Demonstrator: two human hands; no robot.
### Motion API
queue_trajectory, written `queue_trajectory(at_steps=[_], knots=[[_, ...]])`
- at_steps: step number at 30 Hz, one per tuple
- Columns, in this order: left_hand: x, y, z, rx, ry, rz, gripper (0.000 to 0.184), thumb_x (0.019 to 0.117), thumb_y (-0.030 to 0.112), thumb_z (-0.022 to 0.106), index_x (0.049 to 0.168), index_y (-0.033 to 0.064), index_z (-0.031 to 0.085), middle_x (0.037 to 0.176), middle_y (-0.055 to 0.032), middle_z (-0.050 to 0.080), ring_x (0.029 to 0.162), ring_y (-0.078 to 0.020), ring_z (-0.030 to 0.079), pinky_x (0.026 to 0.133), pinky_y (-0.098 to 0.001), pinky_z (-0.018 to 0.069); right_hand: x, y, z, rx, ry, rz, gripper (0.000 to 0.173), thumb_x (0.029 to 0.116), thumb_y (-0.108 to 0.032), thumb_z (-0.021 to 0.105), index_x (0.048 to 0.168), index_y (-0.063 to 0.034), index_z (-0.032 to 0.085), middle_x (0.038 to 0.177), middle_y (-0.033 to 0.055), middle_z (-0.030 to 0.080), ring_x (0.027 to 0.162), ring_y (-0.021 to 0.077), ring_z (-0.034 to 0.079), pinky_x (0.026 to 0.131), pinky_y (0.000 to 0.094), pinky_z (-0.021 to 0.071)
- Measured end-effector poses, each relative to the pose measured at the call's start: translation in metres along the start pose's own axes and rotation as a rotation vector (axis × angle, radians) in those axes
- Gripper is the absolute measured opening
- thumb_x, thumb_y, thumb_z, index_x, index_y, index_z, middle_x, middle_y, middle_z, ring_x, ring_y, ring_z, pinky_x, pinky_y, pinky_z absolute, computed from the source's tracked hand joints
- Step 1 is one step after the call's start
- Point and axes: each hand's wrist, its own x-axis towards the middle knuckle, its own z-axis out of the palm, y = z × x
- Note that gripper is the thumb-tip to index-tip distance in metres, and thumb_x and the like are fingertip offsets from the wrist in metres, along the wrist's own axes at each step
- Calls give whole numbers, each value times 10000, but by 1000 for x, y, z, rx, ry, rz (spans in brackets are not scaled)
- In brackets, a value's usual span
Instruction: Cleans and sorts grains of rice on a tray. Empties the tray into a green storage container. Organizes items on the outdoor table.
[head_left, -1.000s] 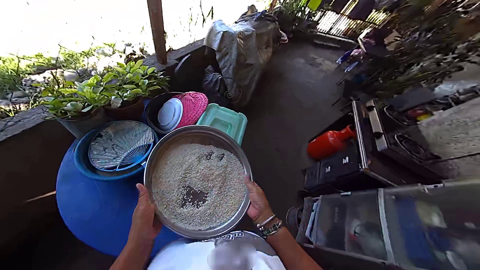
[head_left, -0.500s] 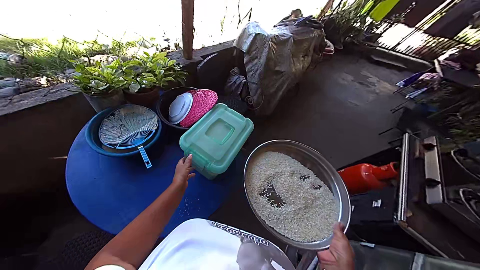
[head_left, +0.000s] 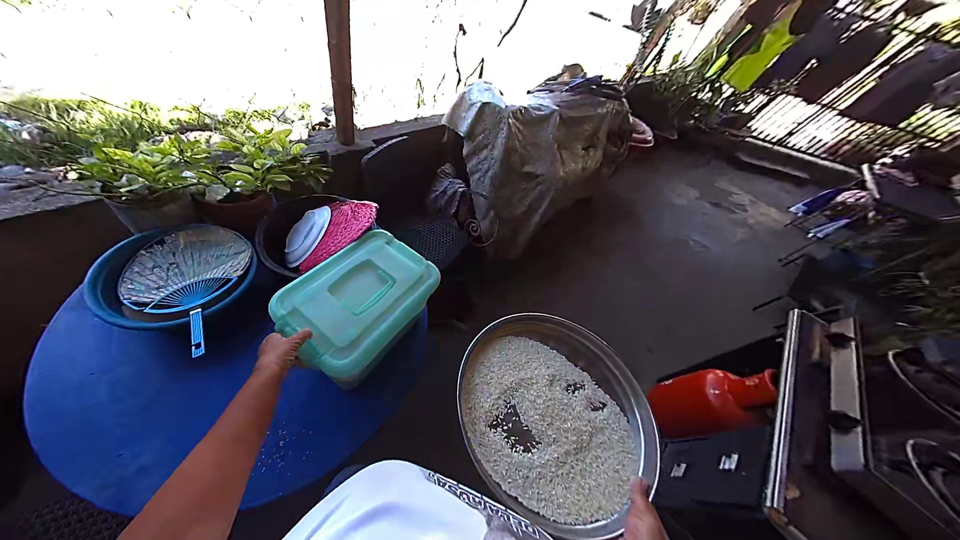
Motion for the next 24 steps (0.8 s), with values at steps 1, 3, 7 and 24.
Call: queue_trajectory(at_steps=[1, 3, 7, 24], knots=[[-2, 2, -1, -27, 3, -13, 585, 957, 253, 717, 1376, -72, 471, 1262, -292, 594, 1048, -373, 665, 835, -523, 582, 4, -1, 4, 8, -7, 3, 406, 1134, -313, 305, 1411, -47, 435, 1223, 54, 573, 1080, 37, 611, 921, 266, 535], [-5, 3, -1, -82, -2, -28, 559, 966, 220, 700, 1379, -66, 455, 1229, -289, 600, 993, -360, 668, 796, -509, 581, 12, -4, 14, 24, -24, 9, 418, 1136, -310, 290, 1438, -47, 406, 1245, 55, 553, 1105, 27, 593, 943, 257, 519], [-11, 2, -2, -237, 20, -35, 357, 975, 109, 626, 1267, -58, 507, 1021, -216, 633, 779, -260, 663, 663, -417, 575, 35, -11, 42, 18, -56, -4, 426, 1136, -292, 293, 1454, -22, 381, 1270, 54, 527, 1126, 8, 567, 963, 241, 497], [-44, -15, 23, 368, 611, 1060, 408, 1008, 350, 525, 1006, -22, 695, 1036, -227, 700, 1092, -334, 649, 1018, -449, 476, 153, -57, 265, -50, -352, -17, 362, 1133, -297, 295, 1414, -118, 435, 1188, -3, 614, 1043, 23, 646, 877, 257, 571]])
